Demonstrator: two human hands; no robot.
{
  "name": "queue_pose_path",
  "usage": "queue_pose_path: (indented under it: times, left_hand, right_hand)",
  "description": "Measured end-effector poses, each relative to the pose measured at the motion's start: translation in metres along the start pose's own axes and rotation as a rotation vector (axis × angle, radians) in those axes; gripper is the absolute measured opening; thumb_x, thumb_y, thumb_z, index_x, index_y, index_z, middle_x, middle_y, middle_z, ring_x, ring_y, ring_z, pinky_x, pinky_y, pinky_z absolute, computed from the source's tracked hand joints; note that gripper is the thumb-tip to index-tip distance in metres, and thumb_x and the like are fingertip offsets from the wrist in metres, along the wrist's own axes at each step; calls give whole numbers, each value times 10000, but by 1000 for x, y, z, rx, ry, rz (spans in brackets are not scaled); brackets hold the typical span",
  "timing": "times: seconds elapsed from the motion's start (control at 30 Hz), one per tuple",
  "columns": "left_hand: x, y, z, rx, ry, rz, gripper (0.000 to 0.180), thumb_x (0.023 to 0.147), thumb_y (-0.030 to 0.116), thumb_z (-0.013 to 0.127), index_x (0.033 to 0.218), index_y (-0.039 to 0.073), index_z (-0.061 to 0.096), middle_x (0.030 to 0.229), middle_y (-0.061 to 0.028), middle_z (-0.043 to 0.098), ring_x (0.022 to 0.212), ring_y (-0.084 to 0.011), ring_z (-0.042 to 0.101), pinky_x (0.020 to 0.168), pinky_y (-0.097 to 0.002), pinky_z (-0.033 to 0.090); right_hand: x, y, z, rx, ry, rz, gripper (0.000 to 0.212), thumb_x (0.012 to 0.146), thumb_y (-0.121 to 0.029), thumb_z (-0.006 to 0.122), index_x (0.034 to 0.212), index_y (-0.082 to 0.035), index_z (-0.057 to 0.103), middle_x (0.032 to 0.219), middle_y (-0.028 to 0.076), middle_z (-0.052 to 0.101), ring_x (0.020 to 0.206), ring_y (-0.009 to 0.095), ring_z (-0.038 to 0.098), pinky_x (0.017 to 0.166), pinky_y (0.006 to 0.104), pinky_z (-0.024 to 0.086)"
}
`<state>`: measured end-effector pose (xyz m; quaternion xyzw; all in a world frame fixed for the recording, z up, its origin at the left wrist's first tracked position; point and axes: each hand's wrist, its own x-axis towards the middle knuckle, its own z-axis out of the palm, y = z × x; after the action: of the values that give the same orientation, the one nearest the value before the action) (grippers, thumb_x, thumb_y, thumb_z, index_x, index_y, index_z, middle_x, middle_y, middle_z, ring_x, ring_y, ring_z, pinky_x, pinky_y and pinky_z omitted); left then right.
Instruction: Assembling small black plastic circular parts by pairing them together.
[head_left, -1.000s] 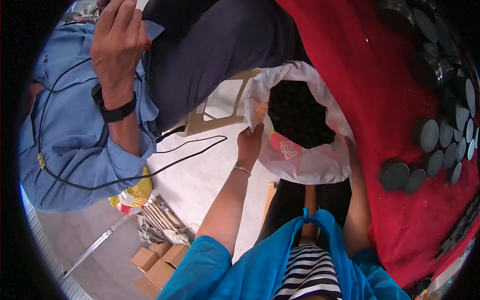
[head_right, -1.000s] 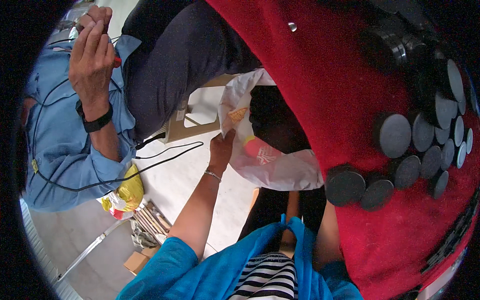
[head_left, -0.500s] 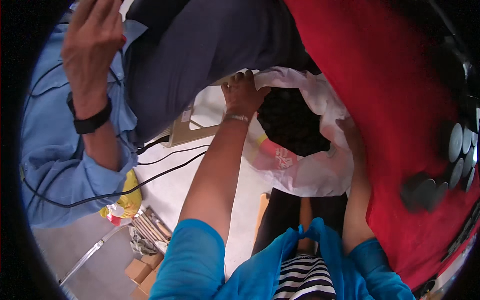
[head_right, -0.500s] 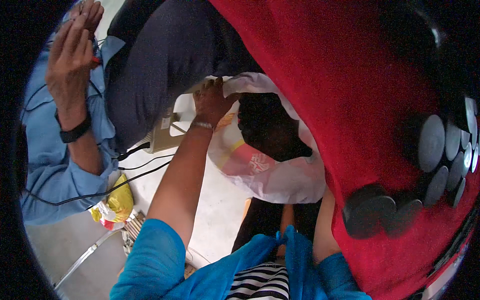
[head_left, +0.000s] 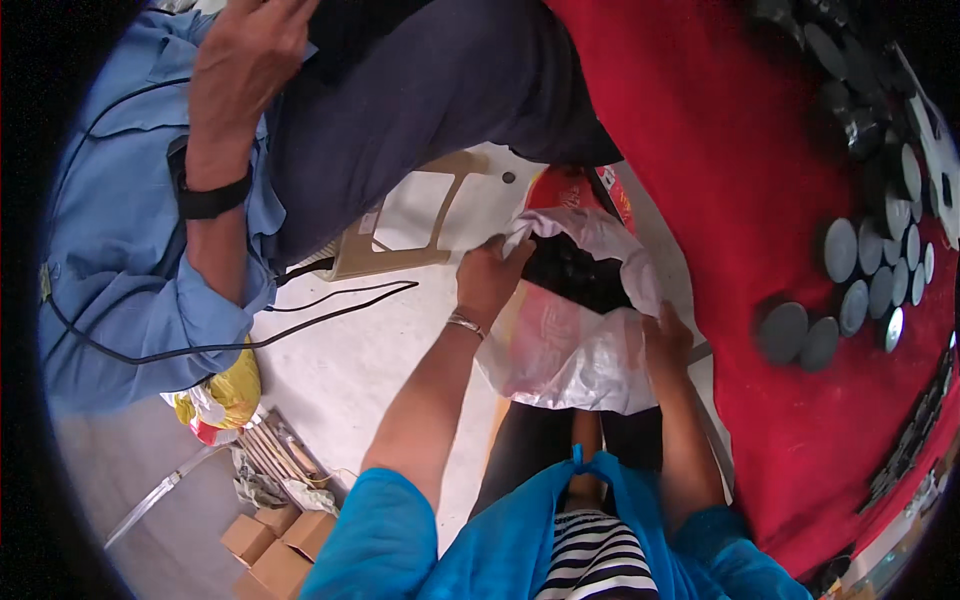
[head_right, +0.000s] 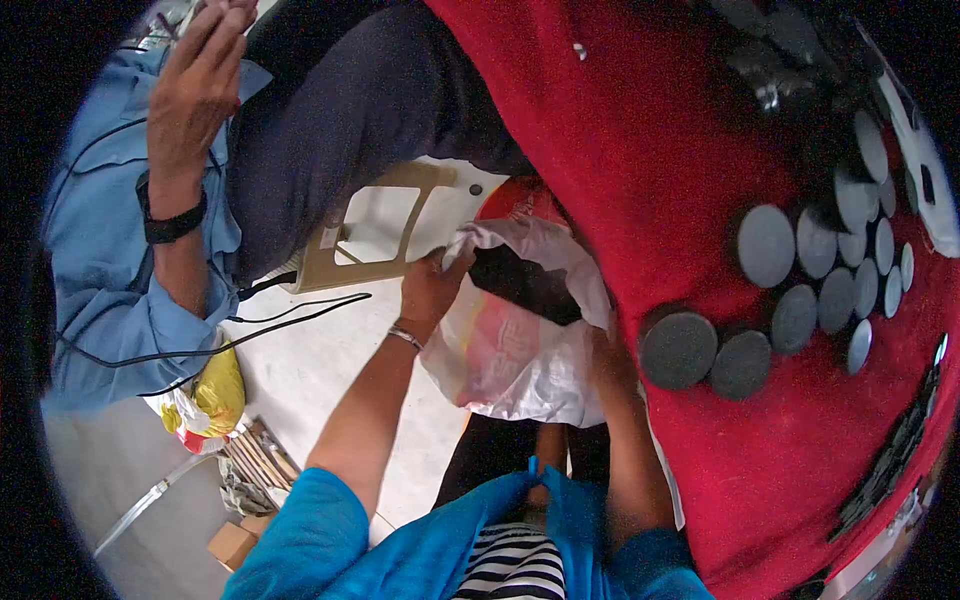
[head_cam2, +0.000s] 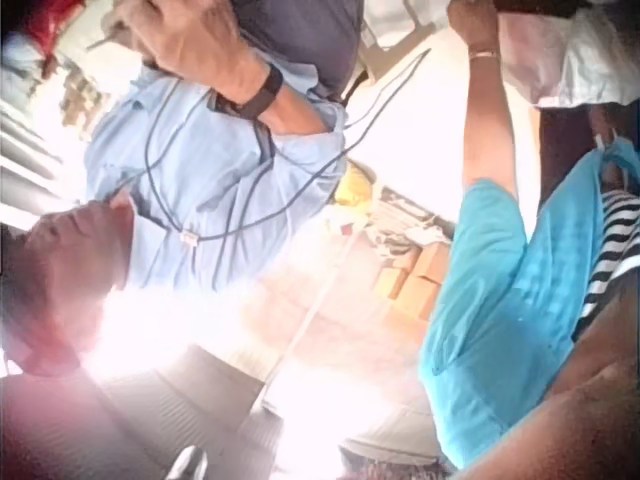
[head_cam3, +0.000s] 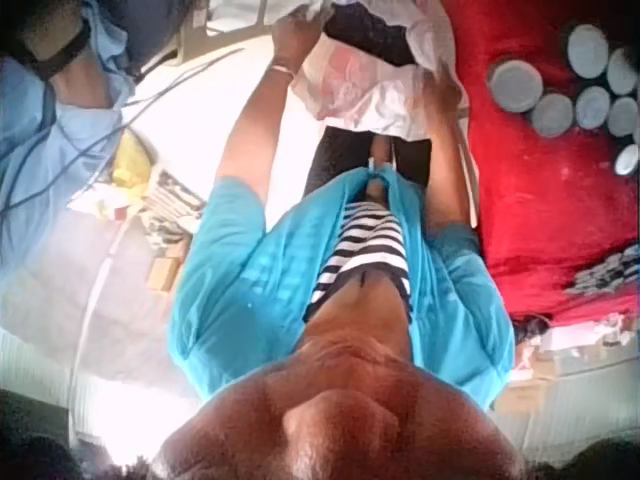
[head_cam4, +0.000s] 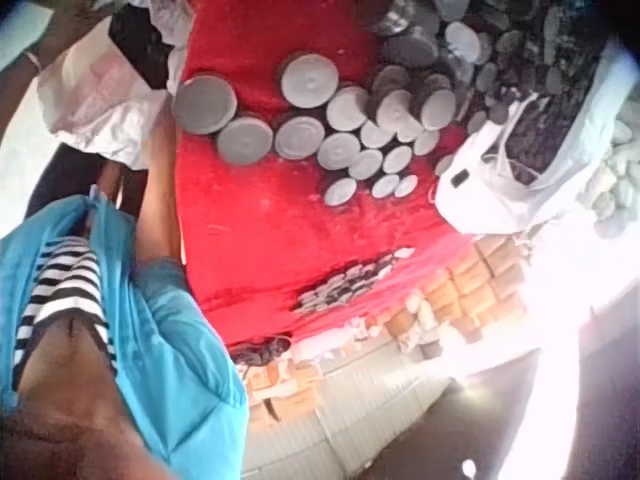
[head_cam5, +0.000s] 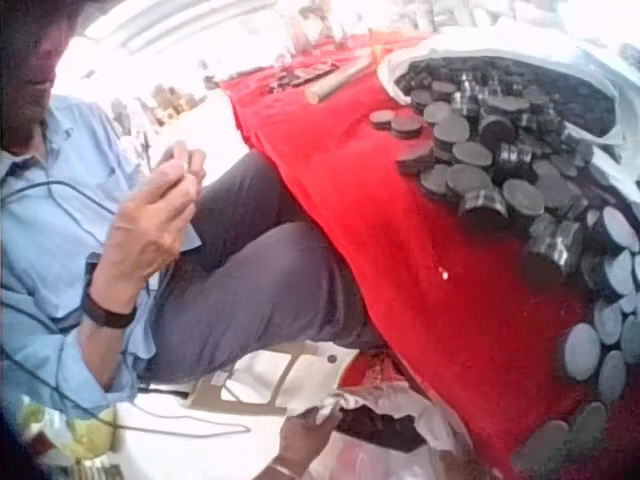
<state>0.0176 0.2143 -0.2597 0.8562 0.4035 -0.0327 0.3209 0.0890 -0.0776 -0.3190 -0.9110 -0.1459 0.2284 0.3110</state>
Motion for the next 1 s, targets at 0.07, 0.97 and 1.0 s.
queue_pose_path:
  times: [0.07, 0.97, 1.0]
  left_hand:
    - [14, 29, -28, 83, -56, 25, 512, 831, 529, 590, 831, 21, 654, 808, -250, 645, 810, -394, 638, 721, -476, 500]
    - [-75, -19, -16, -2, 149, 184, 644, 717, 138, 777, 1300, 45, 518, 1456, -265, 288, 1313, -408, 375, 1021, -443, 423]
    - [-90, -27, -5, -127, 82, 80, 776, 687, 255, 812, 1364, 84, 472, 1454, -331, 243, 1334, -450, 327, 1043, -465, 391]
  right_hand:
    - [14, -3, -21, 161, -148, 241, 428, 844, -240, 645, 1185, -6, 536, 1071, 235, 636, 1007, 383, 610, 830, 403, 470]
    - [-66, 86, -3, 142, 147, 118, 481, 845, -258, 672, 1232, -16, 523, 1164, 157, 591, 1090, 299, 561, 795, 415, 484]
    - [-80, 93, 8, 294, 65, 288, 478, 843, -259, 682, 1230, -23, 527, 1180, 132, 573, 1100, 262, 546, 781, 414, 490]
